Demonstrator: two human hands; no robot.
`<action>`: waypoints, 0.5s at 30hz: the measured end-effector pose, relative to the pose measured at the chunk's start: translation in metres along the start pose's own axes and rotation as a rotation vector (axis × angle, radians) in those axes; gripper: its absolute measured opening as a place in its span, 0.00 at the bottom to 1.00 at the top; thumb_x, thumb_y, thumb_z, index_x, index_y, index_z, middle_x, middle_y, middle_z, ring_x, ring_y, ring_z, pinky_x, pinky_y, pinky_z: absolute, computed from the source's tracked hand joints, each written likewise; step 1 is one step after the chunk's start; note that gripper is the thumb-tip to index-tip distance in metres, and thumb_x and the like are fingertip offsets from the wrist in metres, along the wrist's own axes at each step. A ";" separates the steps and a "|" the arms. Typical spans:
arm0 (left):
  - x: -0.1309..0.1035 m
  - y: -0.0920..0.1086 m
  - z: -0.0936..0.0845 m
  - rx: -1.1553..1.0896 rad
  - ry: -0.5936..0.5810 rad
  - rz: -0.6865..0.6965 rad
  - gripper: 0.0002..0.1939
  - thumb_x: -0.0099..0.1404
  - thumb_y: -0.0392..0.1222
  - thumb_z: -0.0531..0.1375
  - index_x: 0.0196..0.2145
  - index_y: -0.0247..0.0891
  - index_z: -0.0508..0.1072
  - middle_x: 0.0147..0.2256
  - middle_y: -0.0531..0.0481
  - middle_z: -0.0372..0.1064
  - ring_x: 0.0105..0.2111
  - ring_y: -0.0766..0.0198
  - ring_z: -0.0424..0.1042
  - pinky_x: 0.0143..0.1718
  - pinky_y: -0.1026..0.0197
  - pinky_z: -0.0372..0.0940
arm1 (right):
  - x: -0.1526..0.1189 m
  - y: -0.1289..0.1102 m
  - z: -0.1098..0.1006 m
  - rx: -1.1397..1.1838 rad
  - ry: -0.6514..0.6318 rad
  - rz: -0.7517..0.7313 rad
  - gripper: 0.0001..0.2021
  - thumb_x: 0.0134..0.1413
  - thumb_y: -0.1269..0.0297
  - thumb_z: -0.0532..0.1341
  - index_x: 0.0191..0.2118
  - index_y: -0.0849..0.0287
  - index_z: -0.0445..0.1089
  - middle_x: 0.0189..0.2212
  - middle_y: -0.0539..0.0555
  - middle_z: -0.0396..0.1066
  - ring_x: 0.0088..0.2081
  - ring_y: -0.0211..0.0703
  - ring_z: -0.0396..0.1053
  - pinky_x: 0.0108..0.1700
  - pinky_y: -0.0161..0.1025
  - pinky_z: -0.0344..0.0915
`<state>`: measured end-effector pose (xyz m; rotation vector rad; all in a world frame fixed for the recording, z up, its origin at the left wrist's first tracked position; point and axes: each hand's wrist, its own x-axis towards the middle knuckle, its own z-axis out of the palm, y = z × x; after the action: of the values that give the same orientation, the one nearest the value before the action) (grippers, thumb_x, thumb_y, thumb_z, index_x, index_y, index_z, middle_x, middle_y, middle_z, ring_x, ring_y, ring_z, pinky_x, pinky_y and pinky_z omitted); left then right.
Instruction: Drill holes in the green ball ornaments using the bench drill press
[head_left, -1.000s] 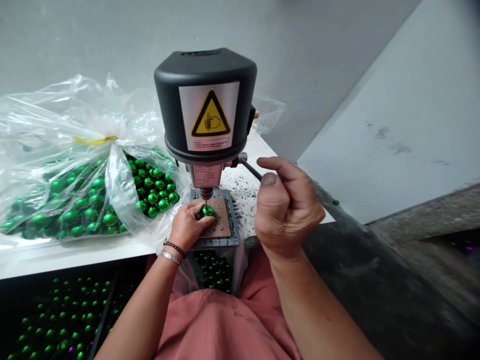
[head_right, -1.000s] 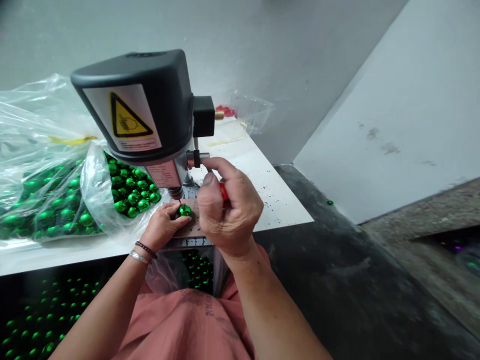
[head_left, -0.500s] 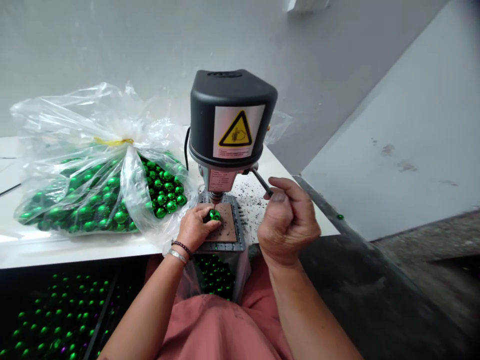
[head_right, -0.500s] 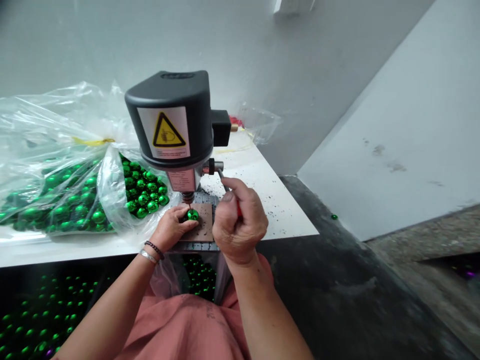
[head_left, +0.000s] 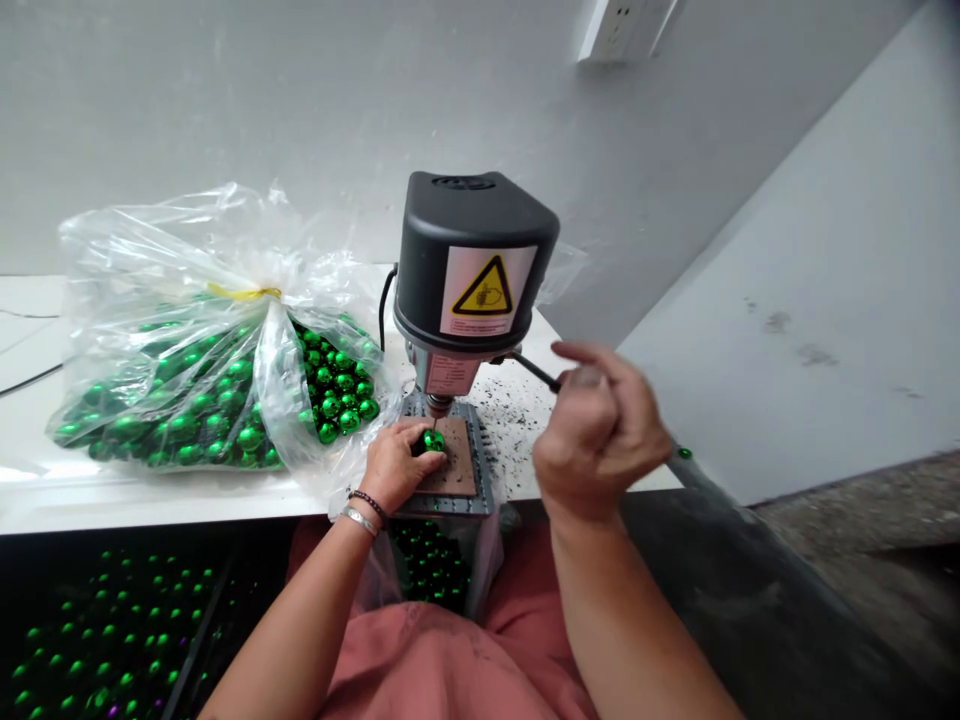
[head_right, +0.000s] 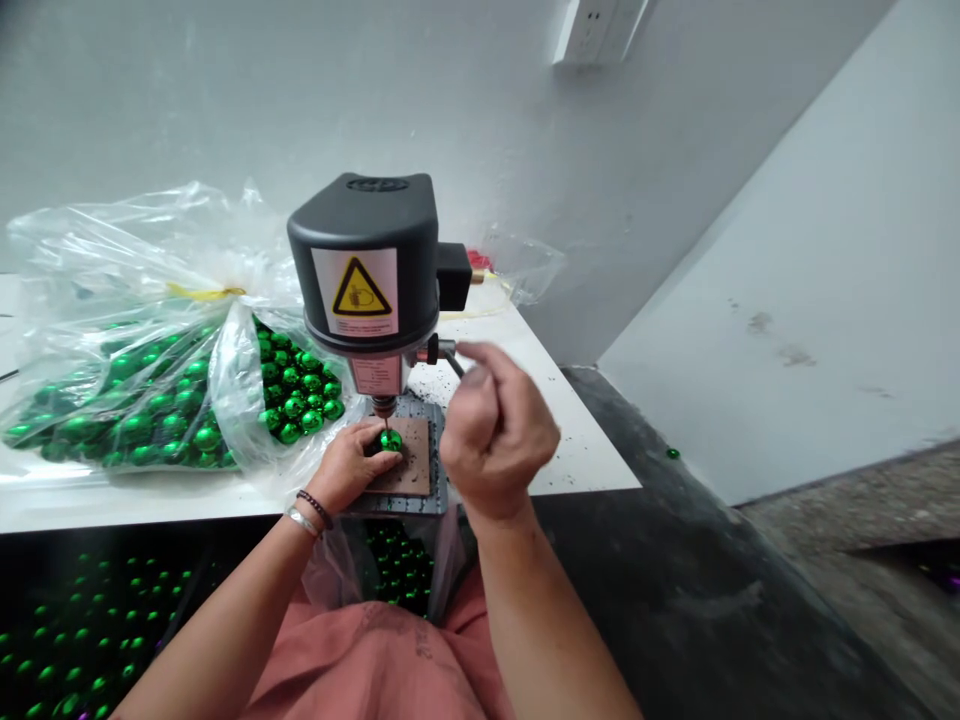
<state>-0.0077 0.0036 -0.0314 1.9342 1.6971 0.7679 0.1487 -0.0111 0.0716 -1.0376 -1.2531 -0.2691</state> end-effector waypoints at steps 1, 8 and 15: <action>-0.001 0.002 -0.002 0.001 0.000 -0.002 0.18 0.53 0.45 0.63 0.42 0.39 0.74 0.43 0.45 0.71 0.45 0.57 0.68 0.48 0.56 0.61 | 0.014 -0.004 0.002 -0.004 -0.021 0.007 0.13 0.56 0.65 0.51 0.37 0.60 0.72 0.24 0.49 0.68 0.25 0.29 0.64 0.30 0.31 0.63; -0.037 0.018 -0.034 -0.053 -0.261 0.132 0.21 0.56 0.53 0.59 0.44 0.39 0.73 0.40 0.45 0.72 0.41 0.58 0.69 0.43 0.59 0.63 | 0.059 -0.013 0.014 0.119 -0.130 0.130 0.16 0.55 0.59 0.51 0.34 0.62 0.73 0.29 0.50 0.72 0.22 0.25 0.59 0.28 0.28 0.62; -0.017 -0.002 -0.053 0.050 0.111 0.030 0.19 0.64 0.47 0.52 0.47 0.36 0.72 0.43 0.42 0.71 0.44 0.59 0.68 0.48 0.58 0.62 | 0.054 -0.015 0.013 0.144 -0.111 0.147 0.15 0.54 0.60 0.52 0.33 0.64 0.73 0.27 0.49 0.72 0.22 0.24 0.59 0.26 0.27 0.59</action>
<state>-0.0466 -0.0143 0.0045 1.9881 1.7708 0.8669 0.1489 0.0103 0.1256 -1.0246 -1.2689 -0.0079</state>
